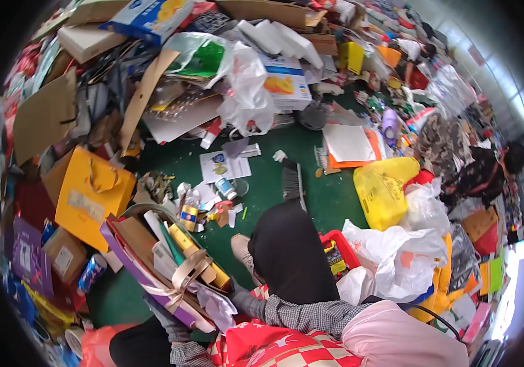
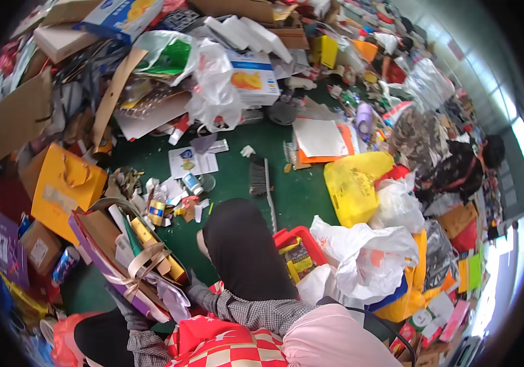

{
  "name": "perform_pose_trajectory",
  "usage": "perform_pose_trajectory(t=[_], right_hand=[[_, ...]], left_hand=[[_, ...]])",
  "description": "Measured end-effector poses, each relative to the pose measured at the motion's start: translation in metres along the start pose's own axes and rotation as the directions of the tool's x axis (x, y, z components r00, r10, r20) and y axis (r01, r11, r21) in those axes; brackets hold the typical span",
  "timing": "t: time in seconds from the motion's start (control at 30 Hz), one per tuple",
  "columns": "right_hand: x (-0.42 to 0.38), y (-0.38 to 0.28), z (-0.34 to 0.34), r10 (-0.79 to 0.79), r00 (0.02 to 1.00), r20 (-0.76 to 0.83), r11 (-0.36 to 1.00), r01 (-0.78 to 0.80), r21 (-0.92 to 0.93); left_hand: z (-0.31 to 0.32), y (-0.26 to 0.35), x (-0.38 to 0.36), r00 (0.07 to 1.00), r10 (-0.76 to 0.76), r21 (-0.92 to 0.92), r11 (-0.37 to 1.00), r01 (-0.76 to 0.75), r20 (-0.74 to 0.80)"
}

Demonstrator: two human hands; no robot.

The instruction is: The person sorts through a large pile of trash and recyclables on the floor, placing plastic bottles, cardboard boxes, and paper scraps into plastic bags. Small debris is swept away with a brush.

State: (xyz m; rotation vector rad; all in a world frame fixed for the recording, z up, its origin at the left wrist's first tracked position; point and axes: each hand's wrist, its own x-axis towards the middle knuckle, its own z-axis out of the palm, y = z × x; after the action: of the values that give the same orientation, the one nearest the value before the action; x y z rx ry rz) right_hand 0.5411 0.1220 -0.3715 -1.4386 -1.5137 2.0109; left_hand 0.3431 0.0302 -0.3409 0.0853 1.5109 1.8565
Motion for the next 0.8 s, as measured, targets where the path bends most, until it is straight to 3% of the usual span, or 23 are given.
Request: perform_pose_trajectory(t=[0.03, 0.07, 0.1, 0.13, 0.17, 0.27, 0.47, 0.8], right_hand=[[-0.011, -0.026, -0.005, -0.011, 0.999, -0.034, 1.0, 0.011, 0.005], [-0.01, -0.023, -0.006, 0.087, 0.995, 0.04, 0.985, -0.092, 0.143], [-0.01, -0.025, -0.008, 0.059, 0.998, -0.006, 0.998, -0.059, -0.022], [-0.015, -0.027, -0.009, 0.125, 0.992, 0.006, 0.989, -0.125, 0.074], [-0.022, -0.03, -0.01, 0.181, 0.983, 0.021, 0.968, -0.181, 0.171], [-0.045, -0.04, -0.014, 0.073, 0.997, 0.022, 0.975, -0.076, 0.21], [-0.061, -0.054, -0.054, -0.045, 0.997, -0.068, 0.957, 0.063, 0.285], [-0.118, -0.074, -0.109, -0.215, 0.953, -0.214, 0.862, 0.288, 0.417]], left_hand=[[0.007, 0.007, -0.001, 0.999, 0.031, 0.029, 0.999, -0.032, 0.026], [0.015, 0.018, -0.003, 0.997, 0.067, 0.054, 0.996, -0.07, 0.05], [0.026, 0.032, -0.006, 0.992, 0.106, 0.074, 0.991, -0.112, 0.074], [0.04, 0.048, -0.009, 0.984, 0.149, 0.089, 0.983, -0.158, 0.101], [0.067, 0.076, -0.019, 0.958, -0.051, -0.273, 0.953, 0.132, 0.284], [0.128, 0.102, -0.022, 0.947, 0.189, 0.049, 0.977, -0.209, 0.26], [0.23, 0.112, -0.055, 0.828, 0.204, 0.143, 0.936, -0.321, 0.522], [0.334, 0.123, -0.154, 0.632, 0.187, 0.128, 0.899, -0.419, 0.752]])
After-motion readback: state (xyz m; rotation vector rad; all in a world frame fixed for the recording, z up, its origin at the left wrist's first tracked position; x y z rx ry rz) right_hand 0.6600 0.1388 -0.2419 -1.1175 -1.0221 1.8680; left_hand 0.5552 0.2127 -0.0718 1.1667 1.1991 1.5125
